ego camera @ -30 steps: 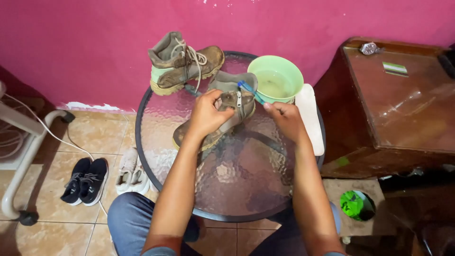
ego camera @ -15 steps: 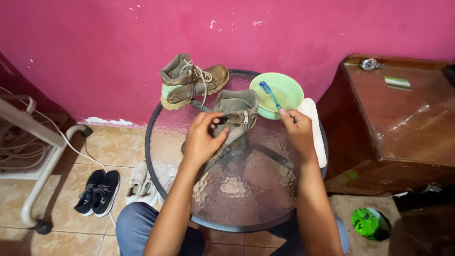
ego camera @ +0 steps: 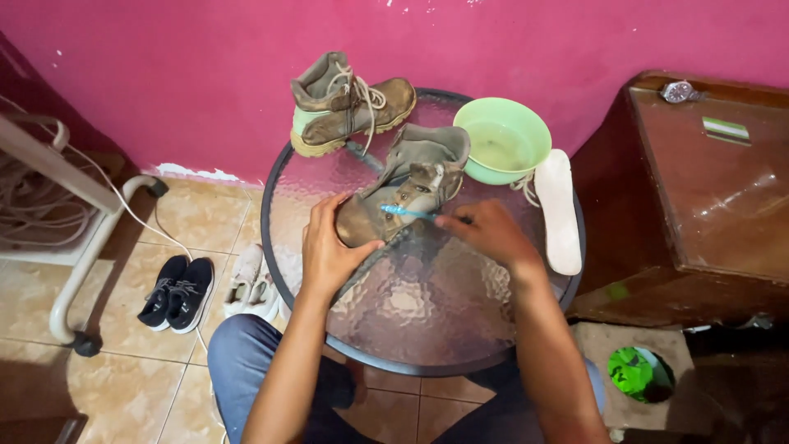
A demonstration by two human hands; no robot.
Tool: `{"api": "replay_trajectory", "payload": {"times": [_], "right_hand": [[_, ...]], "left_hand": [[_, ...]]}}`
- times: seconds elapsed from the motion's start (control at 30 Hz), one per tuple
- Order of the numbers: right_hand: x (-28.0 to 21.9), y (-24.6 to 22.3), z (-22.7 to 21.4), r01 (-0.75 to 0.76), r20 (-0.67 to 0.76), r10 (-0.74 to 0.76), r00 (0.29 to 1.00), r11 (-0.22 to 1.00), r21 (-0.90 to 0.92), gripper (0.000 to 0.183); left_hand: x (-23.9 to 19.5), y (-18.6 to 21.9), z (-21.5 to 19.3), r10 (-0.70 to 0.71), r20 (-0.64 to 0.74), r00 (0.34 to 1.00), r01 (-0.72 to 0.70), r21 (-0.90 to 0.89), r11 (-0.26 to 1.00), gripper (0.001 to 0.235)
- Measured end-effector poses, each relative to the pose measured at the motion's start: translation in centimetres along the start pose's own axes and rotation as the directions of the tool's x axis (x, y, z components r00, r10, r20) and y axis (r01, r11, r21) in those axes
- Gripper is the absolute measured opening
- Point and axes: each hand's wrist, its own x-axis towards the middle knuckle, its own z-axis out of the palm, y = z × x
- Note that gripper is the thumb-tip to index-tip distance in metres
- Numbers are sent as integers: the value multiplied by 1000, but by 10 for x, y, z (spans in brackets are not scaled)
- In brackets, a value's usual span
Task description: The person scrubs a brown hiking boot with a toothbrush, focusing on the sole and upper sections. The person holds the boot steady with one hand while scrubbing with the other, occasionally rotating the boot to access different areas.
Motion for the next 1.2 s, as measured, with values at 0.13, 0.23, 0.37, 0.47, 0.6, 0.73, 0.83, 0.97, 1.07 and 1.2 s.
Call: {"api": "replay_trajectory", "payload": {"times": [0.13,0.23,0.37,0.47,0.6,0.73,0.83,0.97,1.07,1.2], "right_hand": [[8,17,-3,74,-226,-107,968,986,-150,41],[4,-13,6,30,-67,-44,997,979,-199,38],[12,-1,11,69,88,-66,994,997,-34,44],[15,6,9,22,3,-22,1000,991,-134,47],[5,-20,14,8,251,10,968,998,-70,40],[13,-2,13,-11,203,34,979,993,-113,44],[12,-9,7,-58,87,79,993,973,-223,47],[2,-39,1,-64,282,106,954,986,-154,49],[8,-28,19,-37,193,104,976,946,-322,49],[20,9,64,-62,46,100,994,850,-523,59]], "left_hand": [[-2,-10,5,15,-44,999,-13,36,999,88],[-3,-11,8,10,-45,999,-6,84,996,74],[-1,-11,8,-50,-43,998,53,70,996,81],[0,-22,8,-52,-15,999,52,21,998,90],[3,-24,5,-51,22,998,51,-27,998,102],[2,-24,4,-78,4,997,78,-40,996,108],[2,-24,5,-95,-12,995,95,-21,995,108],[3,-23,10,-117,-26,993,118,23,993,112],[3,-26,25,-95,-63,993,101,95,990,115],[3,-23,33,-45,-65,997,55,159,986,116]]}}
